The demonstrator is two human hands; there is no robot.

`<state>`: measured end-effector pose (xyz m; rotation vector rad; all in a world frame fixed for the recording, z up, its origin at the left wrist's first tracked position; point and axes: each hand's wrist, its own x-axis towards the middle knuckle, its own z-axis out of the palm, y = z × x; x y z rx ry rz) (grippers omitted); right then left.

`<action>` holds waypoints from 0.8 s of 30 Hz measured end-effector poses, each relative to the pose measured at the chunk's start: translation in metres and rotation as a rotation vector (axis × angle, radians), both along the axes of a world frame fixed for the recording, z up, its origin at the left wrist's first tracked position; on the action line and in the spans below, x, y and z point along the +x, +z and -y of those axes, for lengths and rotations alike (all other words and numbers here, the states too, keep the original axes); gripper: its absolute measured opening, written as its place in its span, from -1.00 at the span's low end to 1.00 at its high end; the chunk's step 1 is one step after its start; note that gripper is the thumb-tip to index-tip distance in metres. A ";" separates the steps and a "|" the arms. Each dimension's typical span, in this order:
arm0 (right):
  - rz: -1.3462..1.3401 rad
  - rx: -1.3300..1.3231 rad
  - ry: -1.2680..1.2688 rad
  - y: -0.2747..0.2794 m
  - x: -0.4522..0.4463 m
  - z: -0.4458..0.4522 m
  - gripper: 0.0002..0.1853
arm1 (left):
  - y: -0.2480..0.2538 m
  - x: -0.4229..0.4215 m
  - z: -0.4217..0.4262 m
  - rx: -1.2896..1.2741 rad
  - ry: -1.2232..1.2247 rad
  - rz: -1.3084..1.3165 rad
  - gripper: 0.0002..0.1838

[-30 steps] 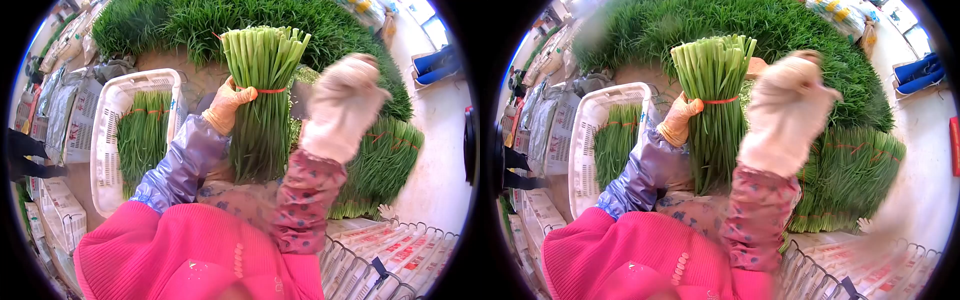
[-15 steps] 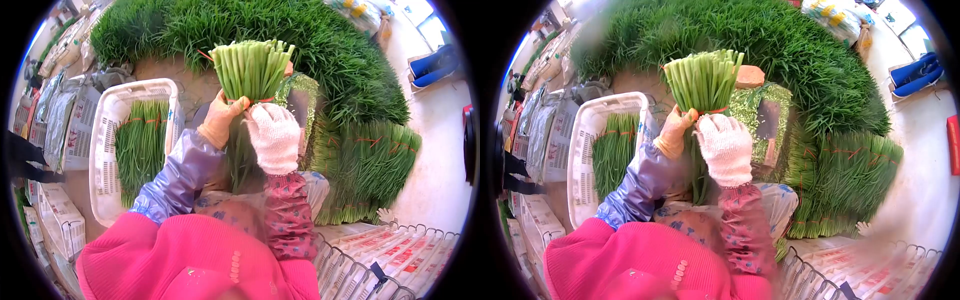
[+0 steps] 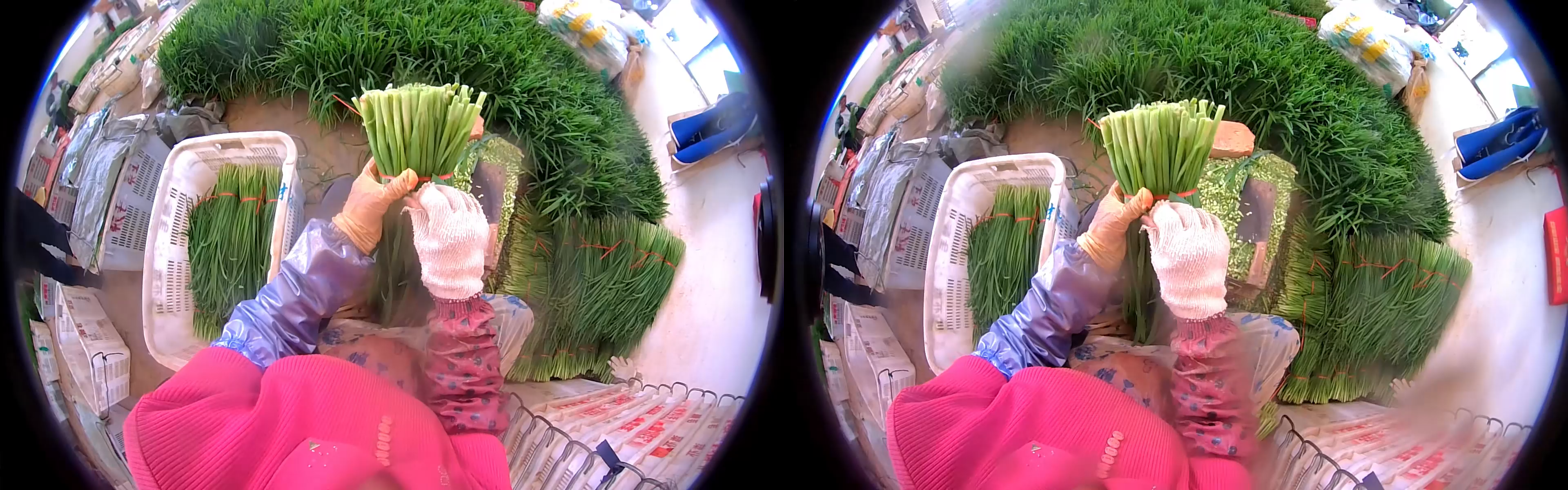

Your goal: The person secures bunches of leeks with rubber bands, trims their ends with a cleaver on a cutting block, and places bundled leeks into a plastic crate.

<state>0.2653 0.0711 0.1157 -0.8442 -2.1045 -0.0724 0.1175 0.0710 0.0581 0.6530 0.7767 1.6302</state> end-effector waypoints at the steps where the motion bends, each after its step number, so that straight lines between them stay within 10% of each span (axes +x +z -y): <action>1: -0.001 0.002 -0.004 0.001 -0.002 0.001 -0.79 | -0.002 -0.001 0.001 0.002 -0.004 -0.001 -0.38; 5: -0.215 -0.320 -0.035 0.009 -0.004 0.008 -0.86 | -0.003 0.000 0.001 0.005 -0.068 0.083 -0.34; 7: -1.323 -1.094 0.413 0.030 -0.001 0.022 -0.94 | 0.003 0.001 0.001 0.072 -0.104 0.126 -0.35; 11: -1.048 -0.940 0.303 0.043 0.034 0.014 -0.85 | 0.011 0.000 0.005 0.150 -0.061 -0.165 -0.34; 16: -0.795 -0.988 -0.101 0.040 0.038 0.006 0.06 | 0.031 0.018 0.014 0.208 -0.117 -0.008 -0.24; 19: -0.536 -1.080 -0.262 0.041 0.023 0.009 0.14 | 0.018 0.028 0.009 0.229 -0.127 -0.078 0.03; 20: -0.716 -0.954 0.009 0.001 0.025 0.000 0.44 | 0.012 0.031 0.011 0.270 -0.154 0.050 0.16; 24: -1.036 -0.821 0.031 0.001 0.018 0.001 0.47 | 0.020 0.030 0.025 0.275 -0.344 -0.051 0.32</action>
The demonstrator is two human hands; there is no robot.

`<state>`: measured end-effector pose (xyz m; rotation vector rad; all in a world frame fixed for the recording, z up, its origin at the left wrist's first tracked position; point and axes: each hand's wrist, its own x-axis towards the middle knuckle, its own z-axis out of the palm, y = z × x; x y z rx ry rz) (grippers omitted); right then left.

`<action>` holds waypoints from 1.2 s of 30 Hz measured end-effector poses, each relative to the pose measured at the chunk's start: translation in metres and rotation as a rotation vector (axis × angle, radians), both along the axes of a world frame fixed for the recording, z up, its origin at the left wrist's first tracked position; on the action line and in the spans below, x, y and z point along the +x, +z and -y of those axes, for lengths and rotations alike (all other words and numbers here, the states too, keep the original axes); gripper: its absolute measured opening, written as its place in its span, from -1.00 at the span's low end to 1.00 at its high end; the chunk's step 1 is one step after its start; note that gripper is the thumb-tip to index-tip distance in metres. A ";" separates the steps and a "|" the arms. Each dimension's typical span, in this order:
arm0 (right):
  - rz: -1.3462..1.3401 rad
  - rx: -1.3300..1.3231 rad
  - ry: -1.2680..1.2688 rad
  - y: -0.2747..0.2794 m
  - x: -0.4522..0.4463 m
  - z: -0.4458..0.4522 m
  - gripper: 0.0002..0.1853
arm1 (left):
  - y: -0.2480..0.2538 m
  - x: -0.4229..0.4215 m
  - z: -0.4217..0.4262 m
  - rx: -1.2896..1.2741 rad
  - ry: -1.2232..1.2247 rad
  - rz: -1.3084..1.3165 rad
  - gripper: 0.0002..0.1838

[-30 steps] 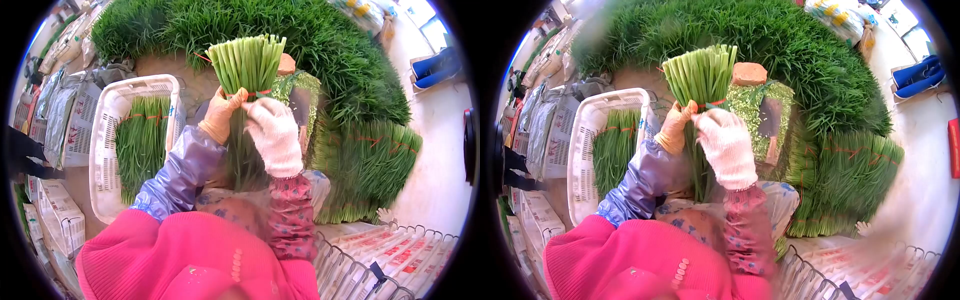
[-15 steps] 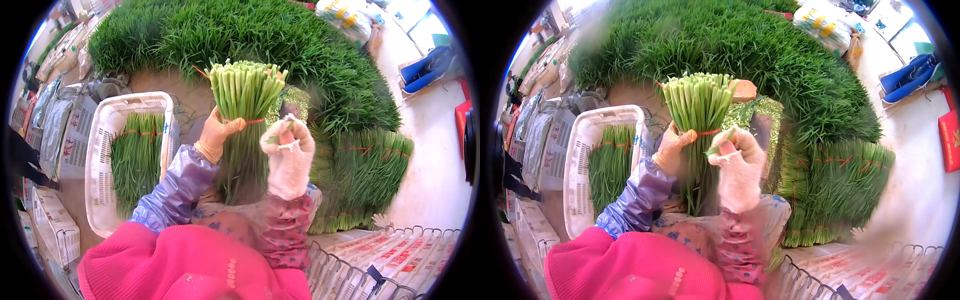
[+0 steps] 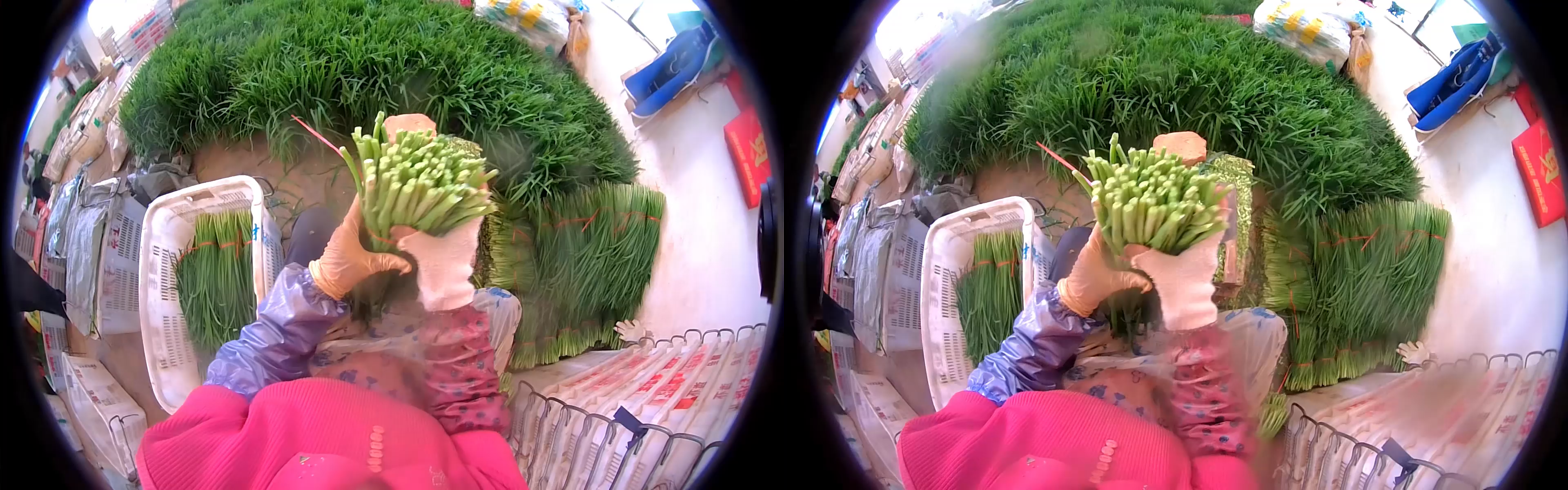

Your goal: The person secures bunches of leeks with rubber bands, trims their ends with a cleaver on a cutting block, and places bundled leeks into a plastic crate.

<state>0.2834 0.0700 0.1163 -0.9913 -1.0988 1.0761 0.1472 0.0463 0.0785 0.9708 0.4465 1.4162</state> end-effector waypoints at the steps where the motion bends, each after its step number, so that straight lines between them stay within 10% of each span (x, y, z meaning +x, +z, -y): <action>1: -0.042 -0.018 -0.016 0.005 0.006 0.000 0.44 | 0.002 -0.005 0.000 -0.010 -0.002 -0.001 0.32; 4: -0.368 0.016 0.149 0.027 0.025 0.004 0.24 | 0.007 -0.044 -0.018 0.275 0.088 -0.568 0.50; 9: -0.458 -0.047 0.169 0.040 0.033 0.010 0.18 | 0.032 -0.035 -0.028 0.132 -0.135 -0.315 0.70; 11: -0.609 0.011 0.322 0.044 0.024 0.009 0.13 | -0.001 -0.035 -0.026 0.496 -0.087 -0.729 0.54; 15: -0.129 -0.092 0.282 0.068 0.018 0.003 -0.01 | -0.030 -0.022 -0.012 0.061 -0.282 -0.328 0.20; 18: 0.270 0.307 -0.017 0.053 0.024 0.003 -0.13 | -0.019 -0.018 -0.008 -0.096 -0.241 -0.047 0.03; 27: 0.894 1.002 -0.183 0.067 0.017 -0.028 -0.82 | -0.011 -0.022 0.002 -0.090 -0.110 -0.160 -0.03; 29: 0.789 0.876 -0.413 0.064 0.021 -0.044 -0.92 | 0.003 -0.015 0.007 -0.204 0.019 -0.320 -0.06; 31: 0.307 0.094 -0.545 0.096 0.021 -0.037 -0.88 | -0.003 -0.005 0.005 -0.173 0.066 -0.188 -0.10; 33: 0.269 0.038 -0.291 0.088 0.046 -0.038 -0.89 | -0.003 -0.004 0.000 -0.170 0.152 -0.095 -0.16; 36: 0.566 -0.152 0.117 0.041 0.043 -0.008 -0.33 | -0.010 0.000 -0.007 -0.176 0.310 -0.117 -0.13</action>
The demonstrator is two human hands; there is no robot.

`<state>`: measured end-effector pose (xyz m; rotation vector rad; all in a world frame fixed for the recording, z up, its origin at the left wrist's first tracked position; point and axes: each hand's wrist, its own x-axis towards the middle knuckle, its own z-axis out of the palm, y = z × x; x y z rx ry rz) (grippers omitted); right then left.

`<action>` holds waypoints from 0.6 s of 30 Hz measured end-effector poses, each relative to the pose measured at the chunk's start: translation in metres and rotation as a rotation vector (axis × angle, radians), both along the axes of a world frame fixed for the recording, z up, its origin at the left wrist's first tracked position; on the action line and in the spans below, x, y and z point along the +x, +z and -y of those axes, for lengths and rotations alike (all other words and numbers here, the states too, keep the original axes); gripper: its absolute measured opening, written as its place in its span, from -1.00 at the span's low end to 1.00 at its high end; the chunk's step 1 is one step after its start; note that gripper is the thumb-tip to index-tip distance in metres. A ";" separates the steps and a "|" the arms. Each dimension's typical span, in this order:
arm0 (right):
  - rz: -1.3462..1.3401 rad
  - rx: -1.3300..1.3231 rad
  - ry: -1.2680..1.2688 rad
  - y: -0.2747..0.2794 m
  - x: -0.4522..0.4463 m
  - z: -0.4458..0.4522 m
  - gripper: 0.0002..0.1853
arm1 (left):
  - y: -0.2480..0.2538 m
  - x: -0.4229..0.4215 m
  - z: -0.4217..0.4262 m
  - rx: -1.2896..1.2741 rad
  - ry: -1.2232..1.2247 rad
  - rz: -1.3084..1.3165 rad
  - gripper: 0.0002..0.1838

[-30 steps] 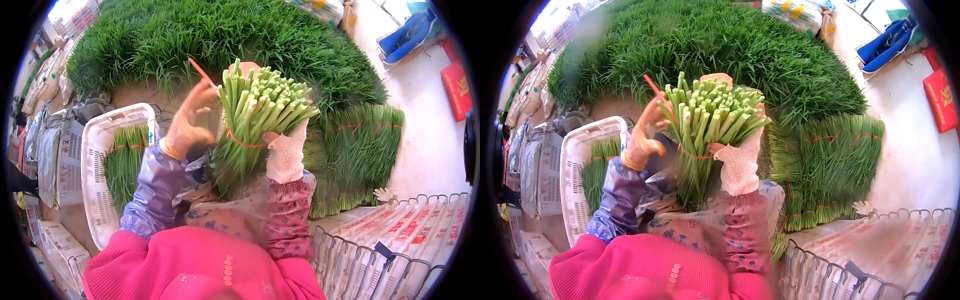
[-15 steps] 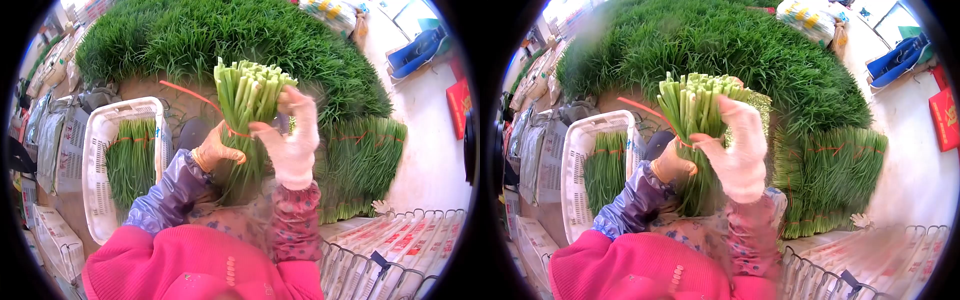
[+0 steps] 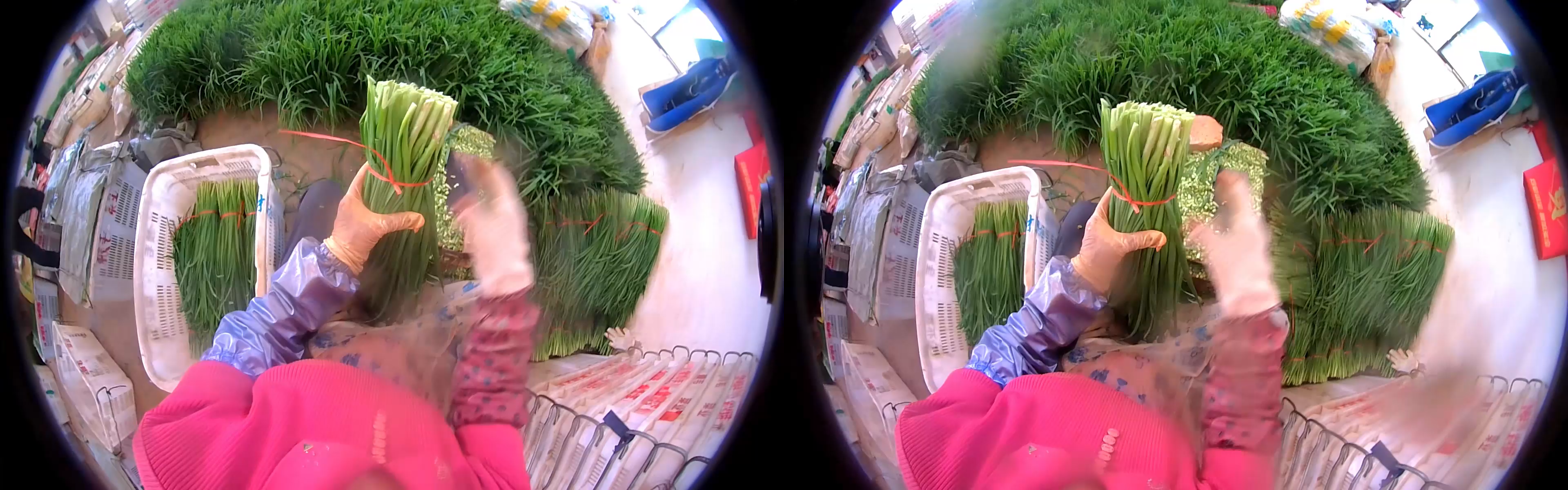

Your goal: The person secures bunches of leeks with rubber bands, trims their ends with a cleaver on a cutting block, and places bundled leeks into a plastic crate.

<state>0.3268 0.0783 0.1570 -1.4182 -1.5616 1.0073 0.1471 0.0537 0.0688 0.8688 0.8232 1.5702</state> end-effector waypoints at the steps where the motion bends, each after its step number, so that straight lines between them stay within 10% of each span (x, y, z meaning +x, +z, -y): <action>1: 0.138 -0.054 0.091 -0.029 -0.002 0.008 -0.09 | -0.003 0.002 -0.004 0.007 0.092 -0.042 -0.06; 3: 0.161 -0.266 0.159 -0.045 -0.027 0.030 0.23 | 0.009 0.004 -0.003 0.010 0.042 0.000 -0.03; 13: -0.671 -0.175 0.212 -0.082 -0.015 0.033 0.05 | 0.004 -0.078 -0.029 0.121 -0.254 -0.422 0.68; 18: -0.421 -0.278 0.304 -0.063 -0.004 0.026 0.00 | -0.013 -0.036 -0.016 0.154 -0.528 -0.072 0.12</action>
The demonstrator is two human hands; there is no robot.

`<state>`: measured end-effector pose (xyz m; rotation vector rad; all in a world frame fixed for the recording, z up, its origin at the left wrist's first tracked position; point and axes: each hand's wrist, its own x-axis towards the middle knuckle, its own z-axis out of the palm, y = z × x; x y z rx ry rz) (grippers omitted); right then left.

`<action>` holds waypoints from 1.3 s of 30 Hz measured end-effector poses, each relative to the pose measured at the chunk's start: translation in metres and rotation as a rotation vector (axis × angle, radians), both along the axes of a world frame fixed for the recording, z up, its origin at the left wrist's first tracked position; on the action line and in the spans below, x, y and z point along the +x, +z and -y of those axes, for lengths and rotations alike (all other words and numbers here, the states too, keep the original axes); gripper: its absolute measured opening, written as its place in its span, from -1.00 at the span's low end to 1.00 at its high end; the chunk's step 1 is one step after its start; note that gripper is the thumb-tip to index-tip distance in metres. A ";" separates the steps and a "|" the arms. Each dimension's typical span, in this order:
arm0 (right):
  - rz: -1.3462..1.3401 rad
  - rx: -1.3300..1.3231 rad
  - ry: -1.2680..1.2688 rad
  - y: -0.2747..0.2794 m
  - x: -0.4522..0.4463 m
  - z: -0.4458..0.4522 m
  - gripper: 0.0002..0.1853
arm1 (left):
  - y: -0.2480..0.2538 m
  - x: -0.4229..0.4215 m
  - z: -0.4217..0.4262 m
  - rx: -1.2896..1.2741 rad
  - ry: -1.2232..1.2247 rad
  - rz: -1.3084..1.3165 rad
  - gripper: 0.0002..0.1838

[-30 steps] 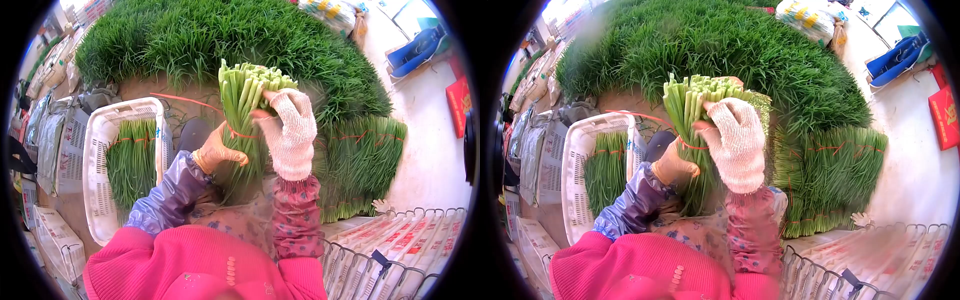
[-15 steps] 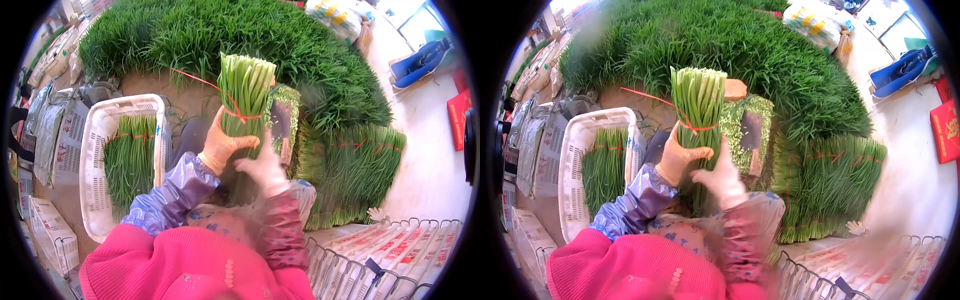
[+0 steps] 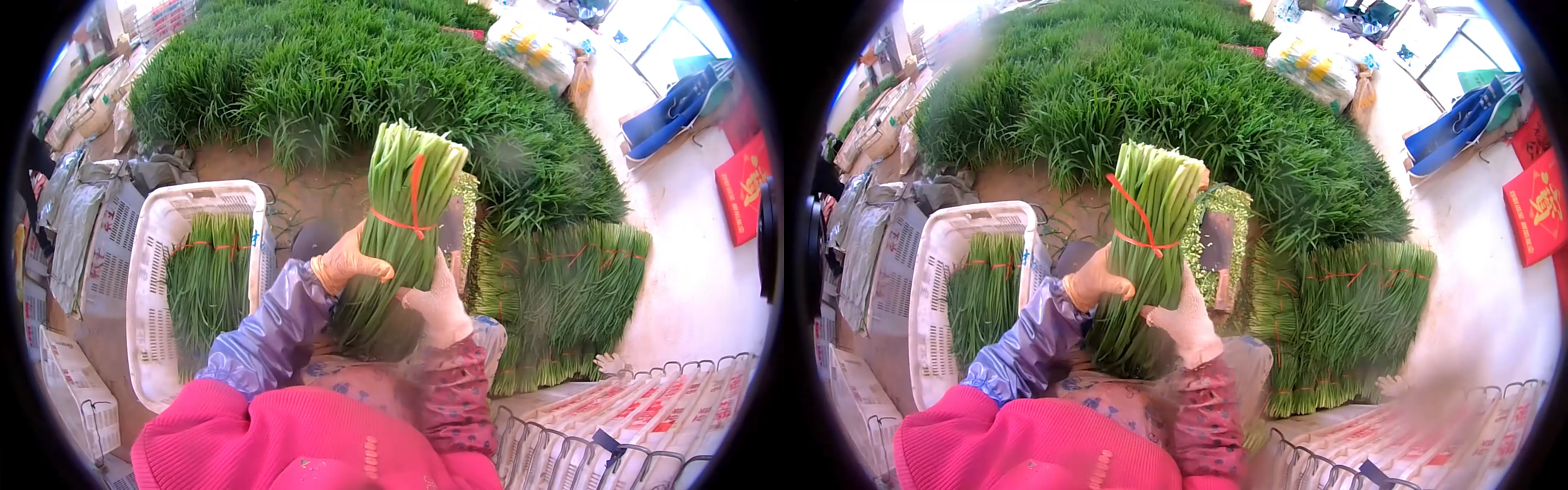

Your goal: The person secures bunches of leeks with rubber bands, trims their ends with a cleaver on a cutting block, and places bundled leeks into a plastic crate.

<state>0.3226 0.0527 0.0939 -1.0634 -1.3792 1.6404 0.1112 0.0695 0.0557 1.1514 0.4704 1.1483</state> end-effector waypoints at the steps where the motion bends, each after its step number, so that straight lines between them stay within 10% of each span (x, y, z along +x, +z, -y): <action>1: 0.139 -0.034 0.064 0.007 0.008 -0.003 0.00 | 0.005 0.004 0.007 -0.235 0.005 0.071 0.04; 3: 0.495 0.286 -0.138 0.019 0.017 -0.014 -0.21 | 0.009 0.015 0.012 -0.244 0.108 0.157 -0.05; 5: 0.141 0.264 -0.504 0.078 0.005 -0.006 -0.47 | 0.006 0.018 0.011 -0.179 0.180 0.173 -0.03; 9: -0.050 0.399 -0.437 0.130 -0.014 0.022 -0.89 | -0.001 0.025 0.006 -0.091 0.285 0.100 -0.02; 14: 0.575 0.725 -0.264 0.115 -0.036 0.020 -0.79 | 0.003 0.032 0.017 -0.108 0.392 0.151 0.00; 22: 0.556 0.652 -0.565 0.093 -0.035 -0.018 -0.77 | 0.016 0.036 0.028 -0.169 0.406 0.134 0.04; 31: -0.024 0.899 -0.281 0.036 -0.042 0.012 -0.81 | -0.010 0.027 0.021 -0.239 0.425 0.194 -0.13; 37: -1.154 -0.036 -0.150 0.080 -0.012 0.003 -0.77 | 0.003 0.020 0.026 -0.309 0.414 0.162 -0.24; 39: -1.095 0.078 -0.150 0.090 0.007 0.000 -0.80 | 0.001 0.021 0.025 -0.278 0.447 0.156 -0.17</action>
